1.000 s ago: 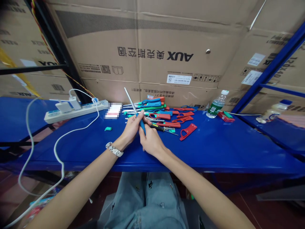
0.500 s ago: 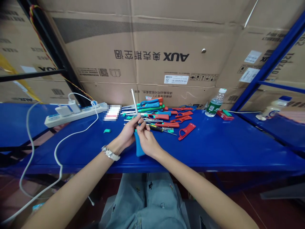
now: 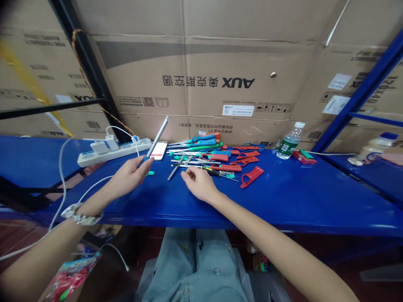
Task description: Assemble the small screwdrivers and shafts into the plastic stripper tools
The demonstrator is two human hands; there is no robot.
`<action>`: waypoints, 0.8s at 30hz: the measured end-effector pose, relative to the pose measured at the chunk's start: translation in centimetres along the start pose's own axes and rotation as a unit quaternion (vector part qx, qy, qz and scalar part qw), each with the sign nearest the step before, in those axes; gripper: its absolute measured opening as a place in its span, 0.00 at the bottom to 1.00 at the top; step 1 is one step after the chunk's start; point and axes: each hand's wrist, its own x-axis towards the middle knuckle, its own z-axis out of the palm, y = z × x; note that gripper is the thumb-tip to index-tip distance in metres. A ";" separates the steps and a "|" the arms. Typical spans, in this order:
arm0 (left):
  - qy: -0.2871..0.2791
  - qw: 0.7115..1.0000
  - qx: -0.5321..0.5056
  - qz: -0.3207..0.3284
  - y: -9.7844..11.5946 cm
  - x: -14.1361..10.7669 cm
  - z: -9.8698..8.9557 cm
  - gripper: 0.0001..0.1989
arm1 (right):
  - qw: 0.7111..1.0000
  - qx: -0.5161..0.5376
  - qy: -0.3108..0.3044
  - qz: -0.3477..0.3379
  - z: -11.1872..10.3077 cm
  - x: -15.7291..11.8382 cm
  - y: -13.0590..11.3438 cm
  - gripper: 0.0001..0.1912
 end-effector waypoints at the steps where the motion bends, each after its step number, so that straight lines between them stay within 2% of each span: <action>1: 0.023 0.998 0.050 0.011 -0.4 -0.8 -1.0 0.20 | 0.998 -0.055 -0.008 -0.014 0.4 0.8 -0.5 0.13; 4: 0.070 0.984 0.160 0.023 -1.3 -3.1 -3.3 0.21 | 0.980 -0.183 -0.049 -0.063 2.5 3.8 -2.1 0.07; 7: 0.039 0.946 0.323 0.015 -1.9 -4.4 -4.6 0.18 | 0.947 -0.278 -0.078 -0.138 5.3 7.2 -3.3 0.09; 9: 0.015 0.908 0.419 -0.002 -2.5 -4.7 -5.2 0.16 | 0.932 -0.311 -0.091 -0.164 7.0 8.9 -3.8 0.13; 11: 0.009 0.879 0.476 -0.018 -3.1 -4.8 -5.5 0.15 | 0.920 -0.330 -0.115 -0.178 8.3 10.0 -4.0 0.12; 14: 0.008 0.861 0.509 -0.026 -3.8 -4.7 -5.8 0.13 | 0.916 -0.323 -0.131 -0.197 9.3 10.4 -3.6 0.08; 17: 0.000 0.853 0.522 -0.028 -3.9 -4.6 -5.7 0.13 | 0.951 -0.231 -0.091 -0.185 8.9 10.3 -2.6 0.05; 19: -0.017 0.846 0.533 -0.026 -3.5 -4.5 -5.2 0.14 | 0.985 -0.087 -0.067 -0.132 7.7 10.1 -1.7 0.05; 20: -0.027 0.842 0.539 -0.021 -3.2 -4.3 -4.9 0.14 | 0.993 0.008 -0.060 -0.096 6.7 10.0 -1.2 0.07; 22: -0.044 0.833 0.551 0.003 -2.6 -3.7 -3.8 0.14 | 0.987 0.149 -0.019 -0.051 4.2 9.7 -0.1 0.12; 24: -0.054 0.821 0.567 0.048 -2.0 -2.6 -2.3 0.16 | 0.974 0.216 0.063 -0.022 1.2 9.0 1.1 0.17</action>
